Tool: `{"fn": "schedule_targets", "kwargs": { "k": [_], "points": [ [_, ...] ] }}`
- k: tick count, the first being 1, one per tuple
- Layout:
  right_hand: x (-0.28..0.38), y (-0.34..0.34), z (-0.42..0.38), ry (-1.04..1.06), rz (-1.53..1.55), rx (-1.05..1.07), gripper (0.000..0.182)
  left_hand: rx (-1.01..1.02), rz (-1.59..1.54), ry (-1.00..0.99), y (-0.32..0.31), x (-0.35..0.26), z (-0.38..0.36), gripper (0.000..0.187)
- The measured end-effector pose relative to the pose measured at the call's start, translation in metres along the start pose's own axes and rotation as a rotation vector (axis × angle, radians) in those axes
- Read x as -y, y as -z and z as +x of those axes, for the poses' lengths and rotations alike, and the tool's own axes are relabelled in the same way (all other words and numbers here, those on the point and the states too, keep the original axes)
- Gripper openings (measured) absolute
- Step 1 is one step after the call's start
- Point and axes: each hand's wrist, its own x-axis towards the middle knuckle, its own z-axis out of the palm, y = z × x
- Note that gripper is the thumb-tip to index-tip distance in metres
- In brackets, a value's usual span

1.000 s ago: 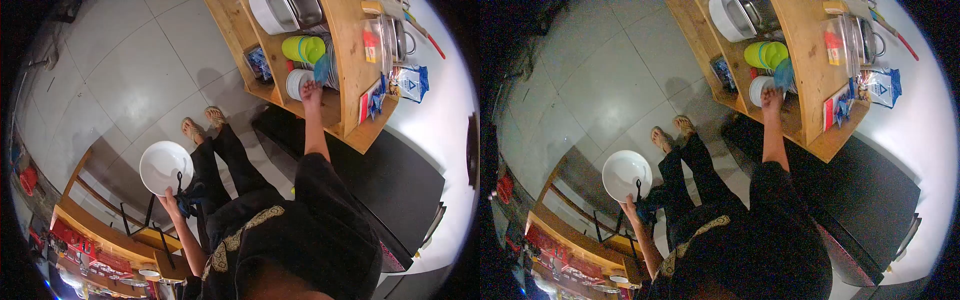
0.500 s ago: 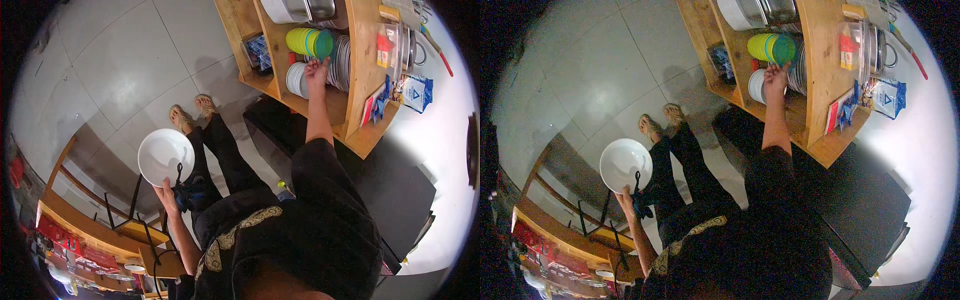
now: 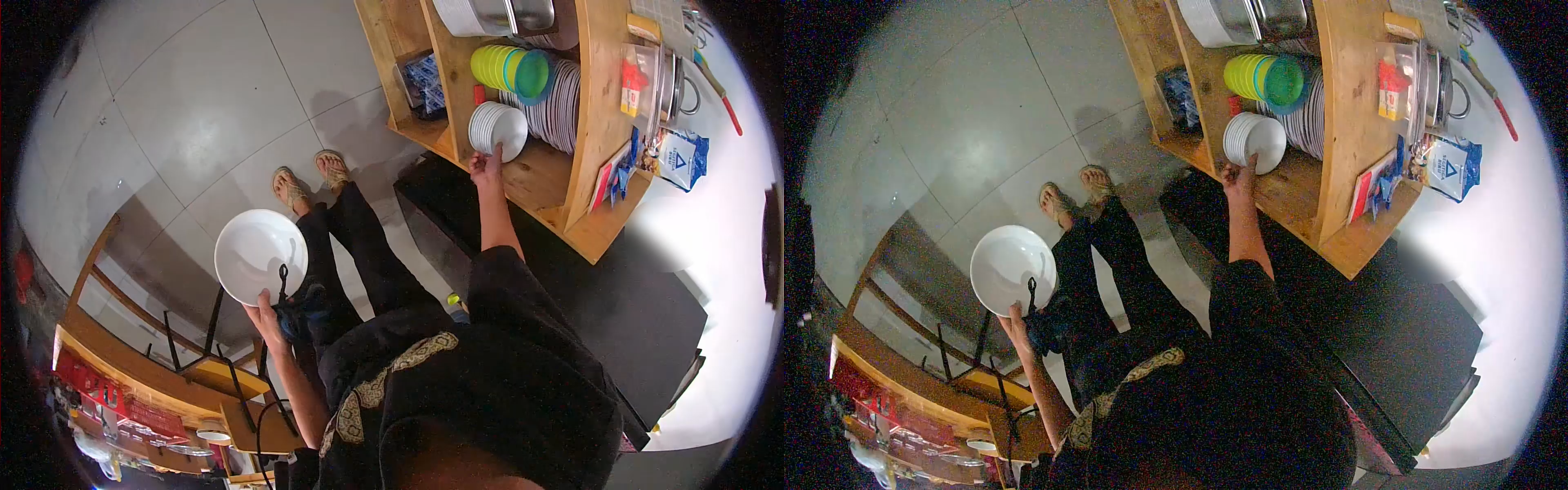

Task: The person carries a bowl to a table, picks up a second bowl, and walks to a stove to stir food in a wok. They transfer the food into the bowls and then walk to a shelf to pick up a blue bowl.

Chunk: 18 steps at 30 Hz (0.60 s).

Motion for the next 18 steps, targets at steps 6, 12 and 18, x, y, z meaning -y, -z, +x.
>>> {"fn": "schedule_targets", "kwargs": {
  "k": [6, 12, 18],
  "points": [
    [0.0, 0.006, 0.038, -0.077, 0.408, -0.022, 0.032, -0.007, 0.01, -0.027, 0.005, 0.008, 0.009, 0.062],
    [0.013, 0.004, 0.013, -0.123, 0.377, -0.087, 0.017, 0.026, -0.008, -0.13, -0.004, -0.012, 0.015, 0.052],
    [0.006, -0.006, -0.046, -0.087, 0.617, -0.017, 0.017, 0.094, 0.03, -0.269, -0.018, -0.074, 0.038, 0.053]
  ]
}}
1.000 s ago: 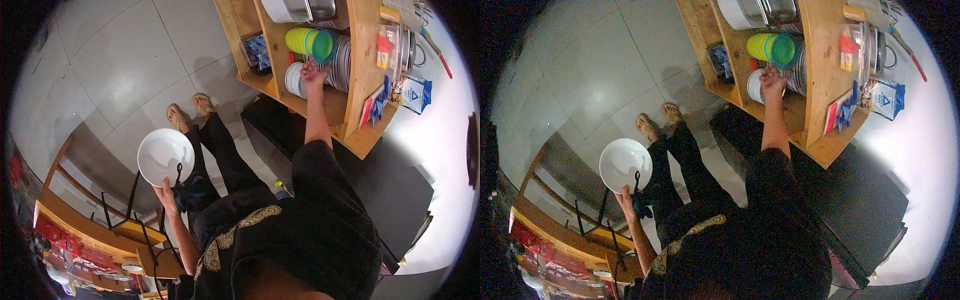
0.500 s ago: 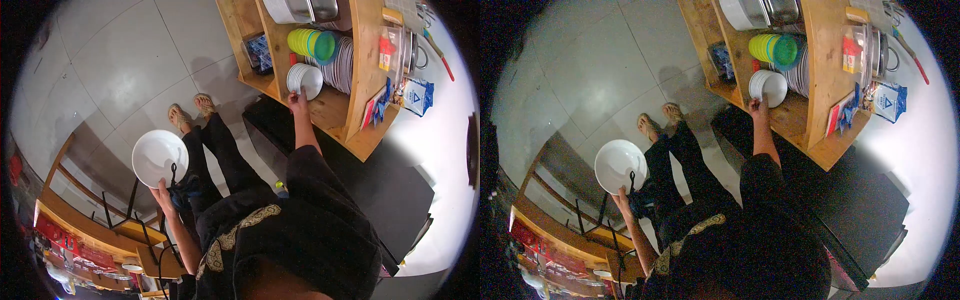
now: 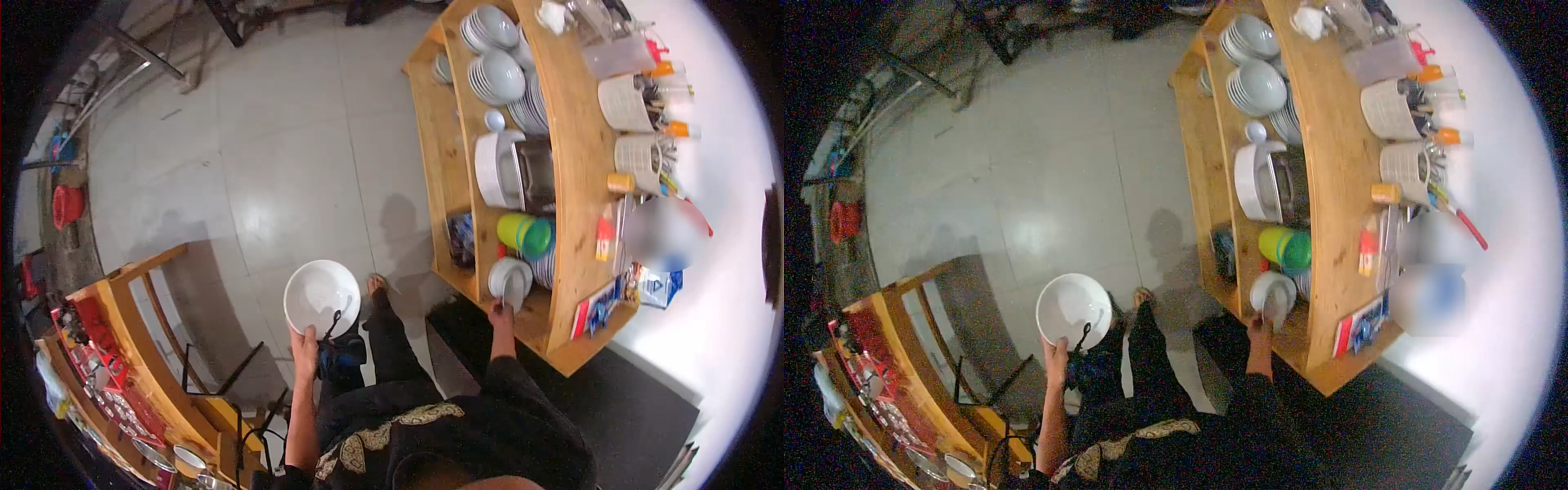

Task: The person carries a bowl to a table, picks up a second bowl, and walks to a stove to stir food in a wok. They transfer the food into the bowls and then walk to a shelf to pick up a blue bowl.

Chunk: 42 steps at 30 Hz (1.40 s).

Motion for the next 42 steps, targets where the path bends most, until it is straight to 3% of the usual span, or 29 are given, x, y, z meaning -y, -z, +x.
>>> {"fn": "schedule_targets", "kwargs": {
  "k": [1, 4, 7, 8, 11, 13, 17, 19, 22, 25, 26, 29, 30, 32, 34, 37, 38, 42],
  "points": [
    [-0.006, 0.003, -0.01, -0.065, 0.064, 0.071, 0.014, 0.03, -0.008, -0.047, -0.002, -0.026, 0.011, 0.053],
    [-0.027, -0.005, -0.057, 0.075, -0.352, 0.018, 0.016, 0.101, 0.011, -0.185, -0.021, -0.096, 0.059, 0.053],
    [-0.044, 0.013, -0.071, 0.051, -0.601, 0.003, 0.021, 0.199, -0.154, 0.04, -0.046, -0.154, 0.12, 0.052],
    [-0.051, 0.016, -0.079, 0.016, -0.64, -0.008, 0.022, 0.255, -0.158, 0.009, -0.062, -0.177, 0.143, 0.052],
    [-0.079, -0.02, -0.098, -0.065, -0.763, -0.012, 0.025, 0.356, 0.039, -0.231, -0.123, -0.226, 0.238, 0.054],
    [-0.093, -0.044, -0.118, -0.107, -0.873, -0.036, 0.026, 0.584, -0.061, -0.085, -0.182, -0.289, 0.276, 0.06],
    [-0.106, -0.084, -0.137, -0.249, -0.933, -0.087, 0.03, 0.669, 0.131, -0.373, -0.305, -0.345, 0.366, 0.06],
    [-0.117, -0.081, -0.15, -0.057, -0.972, -0.021, 0.035, 0.725, 0.398, -0.226, -0.357, -0.394, 0.376, 0.061],
    [-0.136, -0.102, -0.167, 0.075, -0.916, -0.007, 0.04, 1.012, 0.52, -0.208, -0.419, -0.399, 0.41, 0.051],
    [-0.162, -0.123, -0.182, 0.042, -0.817, -0.155, 0.039, 0.895, 0.691, -0.349, -0.463, -0.371, 0.42, 0.047],
    [-0.182, -0.132, -0.196, 0.011, -0.731, -0.222, 0.037, 0.939, 0.712, -0.242, -0.483, -0.37, 0.414, 0.039],
    [-0.222, -0.145, -0.208, -0.031, -0.601, -0.288, 0.034, 1.025, 0.436, -0.285, -0.496, -0.331, 0.436, 0.043],
    [-0.234, -0.149, -0.214, -0.025, -0.587, -0.287, 0.034, 0.99, 0.626, -0.419, -0.497, -0.332, 0.437, 0.046],
    [-0.248, -0.163, -0.228, -0.027, -0.536, -0.308, 0.034, 1.083, 0.49, -0.254, -0.505, -0.328, 0.446, 0.046],
    [-0.256, -0.192, -0.247, -0.036, -0.444, -0.349, 0.034, 1.166, 0.483, -0.424, -0.516, -0.308, 0.464, 0.042],
    [-0.295, -0.161, -0.241, 0.111, -0.432, -0.361, 0.036, 1.211, 0.537, -0.54, -0.52, -0.293, 0.481, 0.04],
    [-0.275, -0.189, -0.255, -0.154, -0.388, -0.412, 0.037, 1.216, 0.574, -0.565, -0.52, -0.289, 0.485, 0.039],
    [-0.299, -0.178, -0.259, -0.003, -0.299, -0.459, 0.036, 1.266, 0.756, -0.66, -0.522, -0.279, 0.51, 0.036]
  ]
}}
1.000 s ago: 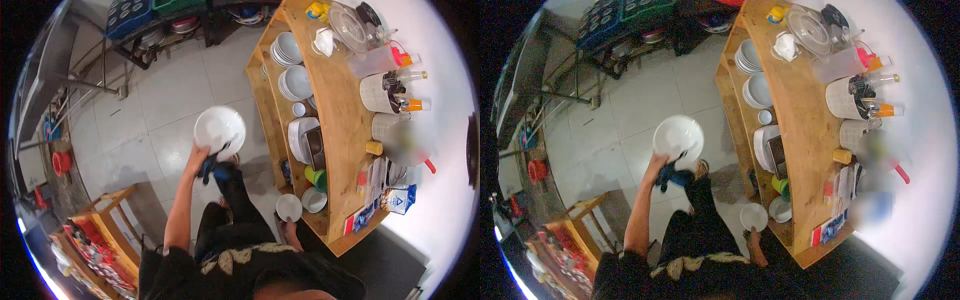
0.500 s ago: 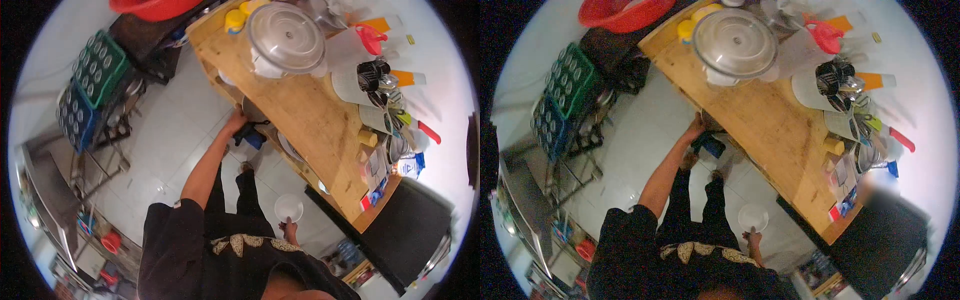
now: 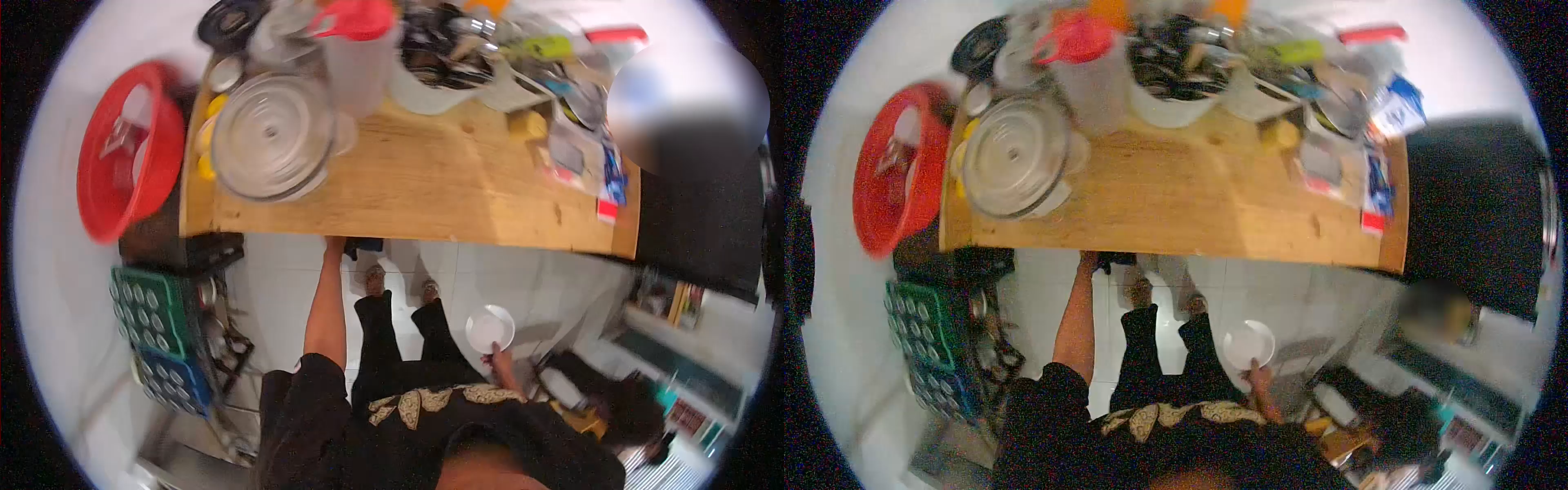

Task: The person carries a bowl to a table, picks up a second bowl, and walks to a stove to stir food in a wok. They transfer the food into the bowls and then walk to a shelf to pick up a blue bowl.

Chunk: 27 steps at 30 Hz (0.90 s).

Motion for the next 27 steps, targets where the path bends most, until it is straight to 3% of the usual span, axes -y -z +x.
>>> {"fn": "schedule_targets", "kwargs": {
  "k": [7, 8, 13, 14, 15, 16, 17, 18, 19, 21, 22, 24, 25, 27],
  "points": [
    [-0.02, -0.015, 0.002, -0.012, 0.168, -0.115, 0.042, 0.065, 0.411, -0.093, 0.012, 0.027, 0.021, 0.031],
    [-0.026, -0.017, 0.005, 0.051, 0.214, -0.11, 0.043, 0.083, 0.509, -0.096, 0.014, 0.03, 0.02, 0.03],
    [-0.054, 0.011, 0.014, -0.032, 0.355, -0.194, 0.04, 0.258, 1.242, -0.118, -0.005, 0.021, -0.017, 0.031],
    [-0.064, 0.016, 0.02, -0.04, 0.383, -0.221, 0.04, 0.31, 1.335, -0.316, -0.018, 0.003, -0.042, 0.037],
    [-0.072, 0.026, 0.022, -0.047, 0.417, -0.253, 0.039, 0.364, 0.792, 0.288, -0.035, -0.003, -0.054, 0.05],
    [-0.071, 0.029, 0.023, -0.113, 0.457, -0.265, 0.036, 0.113, 0.324, 0.813, -0.051, -0.003, -0.066, 0.063],
    [-0.078, 0.034, 0.023, -0.12, 0.487, -0.288, 0.036, 0.264, 0.065, 0.9, -0.07, -0.034, -0.097, 0.066],
    [-0.086, 0.045, 0.026, -0.12, 0.524, -0.314, 0.035, 0.341, 0.043, 1.228, -0.081, 0.017, -0.1, 0.065],
    [-0.096, 0.056, 0.03, -0.118, 0.559, -0.345, 0.034, 0.509, -0.143, 0.858, -0.111, -0.029, -0.143, 0.064],
    [-0.126, 0.08, 0.047, -0.16, 0.577, -0.336, 0.033, 0.753, 0.33, 1.129, -0.146, -0.058, -0.174, 0.064],
    [-0.139, 0.092, 0.056, -0.176, 0.576, -0.32, 0.033, 0.904, 0.359, 0.805, -0.166, -0.068, -0.198, 0.064],
    [-0.14, 0.109, 0.082, -0.122, 0.646, -0.383, 0.035, 1.2, 0.64, 0.435, -0.212, -0.086, -0.209, 0.061],
    [-0.145, 0.126, 0.088, -0.103, 0.679, -0.412, 0.035, 1.353, 0.93, 0.396, -0.233, -0.094, -0.211, 0.058],
    [-0.17, 0.162, 0.106, -0.14, 0.6, -0.494, 0.038, 1.534, 0.744, 0.642, -0.299, -0.164, -0.227, 0.06]
  ]
}}
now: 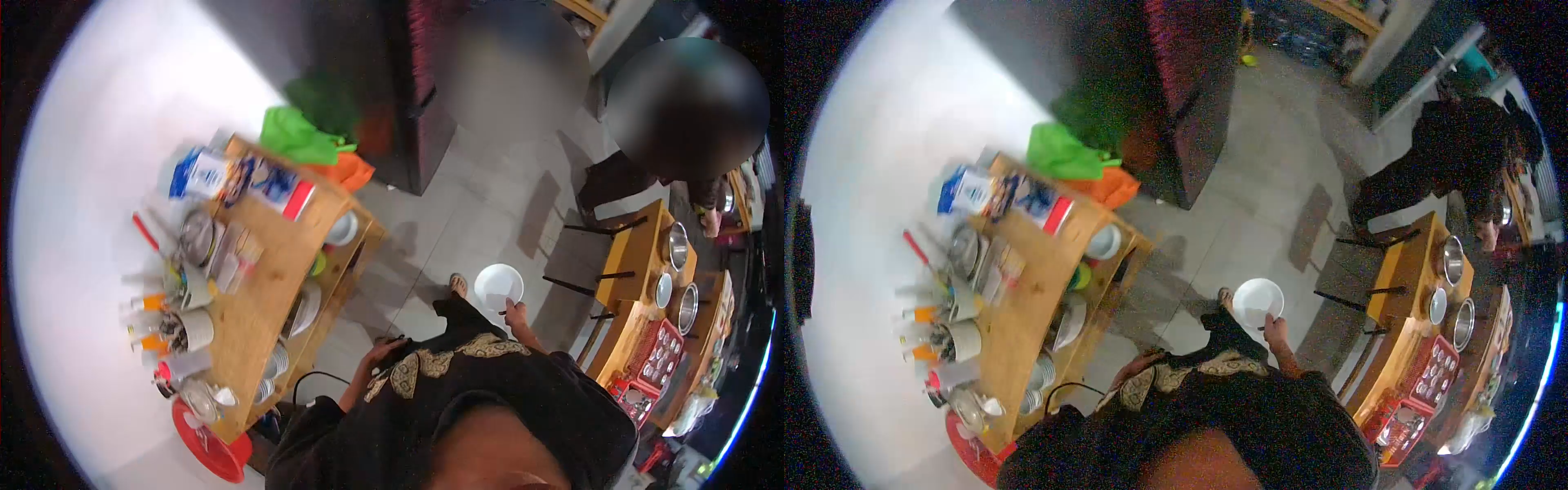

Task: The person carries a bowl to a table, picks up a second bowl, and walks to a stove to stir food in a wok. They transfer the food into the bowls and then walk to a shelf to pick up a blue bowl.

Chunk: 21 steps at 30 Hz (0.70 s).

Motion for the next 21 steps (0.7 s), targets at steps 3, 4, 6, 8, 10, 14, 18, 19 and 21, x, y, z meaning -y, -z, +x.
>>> {"fn": "schedule_targets", "kwargs": {
  "k": [3, 4, 6, 8, 10, 14, 18, 19, 21],
  "points": [
    [0.047, 0.041, 0.057, 0.042, 0.007, -0.017, 0.039, -0.032, 0.268, -0.059, 0.008, -0.099, 0.034, 0.06],
    [0.057, 0.05, 0.073, 0.061, 0.089, -0.056, 0.039, -0.017, 0.324, -0.111, 0.012, -0.115, 0.052, 0.06],
    [0.079, 0.073, 0.104, 0.077, 0.241, -0.115, 0.037, 0.096, 0.319, -0.242, 0.017, -0.168, 0.089, 0.06],
    [0.114, 0.096, 0.133, -0.016, 0.298, -0.091, 0.035, -0.13, 0.561, -0.061, -0.028, -0.308, 0.045, 0.059],
    [0.162, 0.098, 0.16, -0.062, 0.491, -0.108, 0.034, -0.326, 0.641, -0.295, -0.014, -0.321, 0.096, 0.056],
    [0.222, 0.127, 0.219, -0.013, 0.569, -0.108, 0.031, -0.509, 0.528, -0.416, 0.005, -0.392, 0.235, 0.047],
    [0.283, 0.162, 0.275, 0.094, 0.594, -0.245, 0.029, -0.319, 0.623, -0.548, -0.005, -0.569, 0.301, 0.036],
    [0.294, 0.175, 0.29, 0.096, 0.573, -0.296, 0.028, -0.193, 0.643, -0.604, -0.012, -0.62, 0.317, 0.034],
    [0.319, 0.207, 0.319, 0.135, 0.63, -0.357, 0.028, -0.076, 0.708, -0.809, -0.032, -0.704, 0.35, 0.025]
  ]
}}
